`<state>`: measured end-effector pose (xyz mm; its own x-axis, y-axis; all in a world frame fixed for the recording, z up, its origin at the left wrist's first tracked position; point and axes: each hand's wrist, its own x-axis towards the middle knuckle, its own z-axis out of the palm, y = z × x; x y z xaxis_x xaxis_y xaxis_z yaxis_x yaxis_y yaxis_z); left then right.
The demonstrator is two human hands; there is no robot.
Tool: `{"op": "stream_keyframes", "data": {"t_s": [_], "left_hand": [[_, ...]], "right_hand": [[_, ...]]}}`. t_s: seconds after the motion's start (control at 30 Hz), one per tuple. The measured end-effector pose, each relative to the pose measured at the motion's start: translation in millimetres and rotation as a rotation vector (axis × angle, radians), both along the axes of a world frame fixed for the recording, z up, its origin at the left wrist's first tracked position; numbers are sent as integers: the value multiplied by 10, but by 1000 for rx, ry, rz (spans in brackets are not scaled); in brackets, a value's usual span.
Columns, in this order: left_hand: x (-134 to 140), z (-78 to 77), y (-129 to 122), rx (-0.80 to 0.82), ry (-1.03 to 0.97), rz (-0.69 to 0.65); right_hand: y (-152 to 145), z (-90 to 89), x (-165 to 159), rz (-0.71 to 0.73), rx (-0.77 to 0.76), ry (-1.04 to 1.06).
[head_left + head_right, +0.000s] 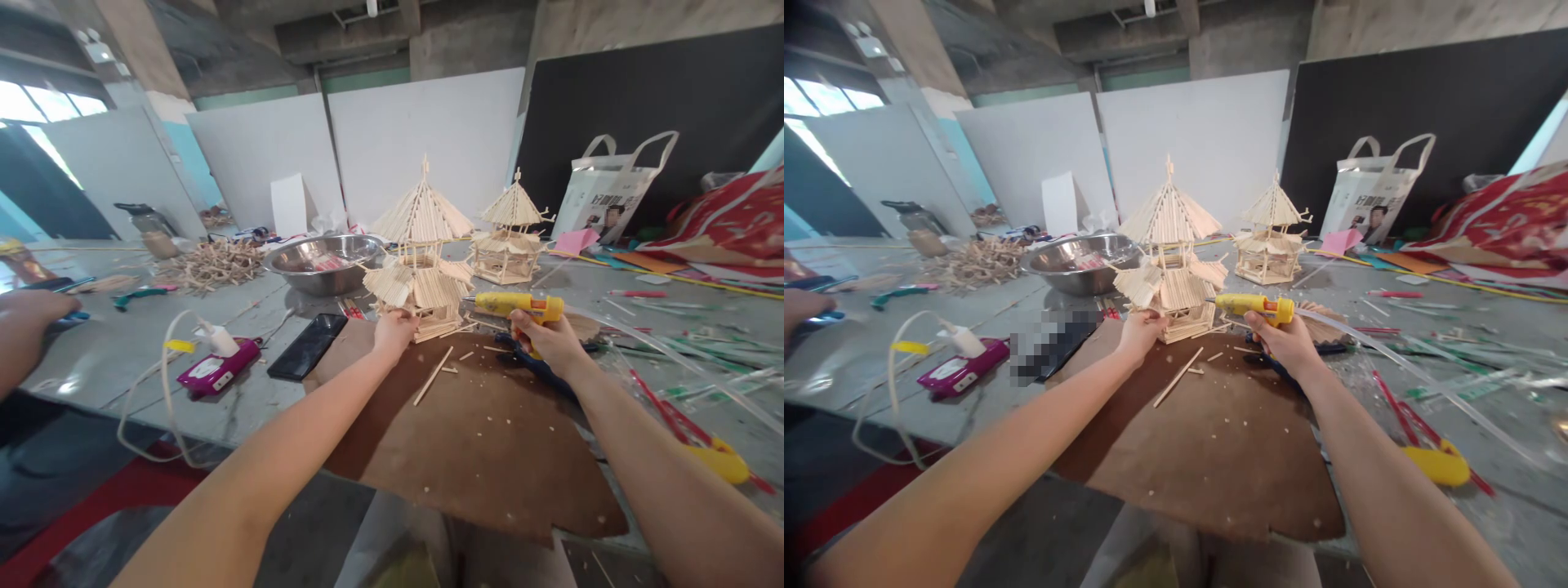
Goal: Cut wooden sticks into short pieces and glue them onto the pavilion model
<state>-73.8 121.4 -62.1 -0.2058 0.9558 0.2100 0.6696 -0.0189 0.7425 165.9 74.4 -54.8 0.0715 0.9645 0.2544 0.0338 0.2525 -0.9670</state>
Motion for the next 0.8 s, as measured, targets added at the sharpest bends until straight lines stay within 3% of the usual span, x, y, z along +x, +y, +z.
{"op": "stream_keyframes", "data": {"t_s": [0.3, 0.63, 0.8], "left_hand": [[-320, 43, 82, 37, -91, -90], [-633, 106, 385, -70, -403, -209], [-765, 88, 462, -10, -349, -161]], "right_hand": [[-5, 3, -18, -19, -13, -14], [11, -13, -2, -16, -26, -12], [7, -4, -11, -24, -26, -21]]}}
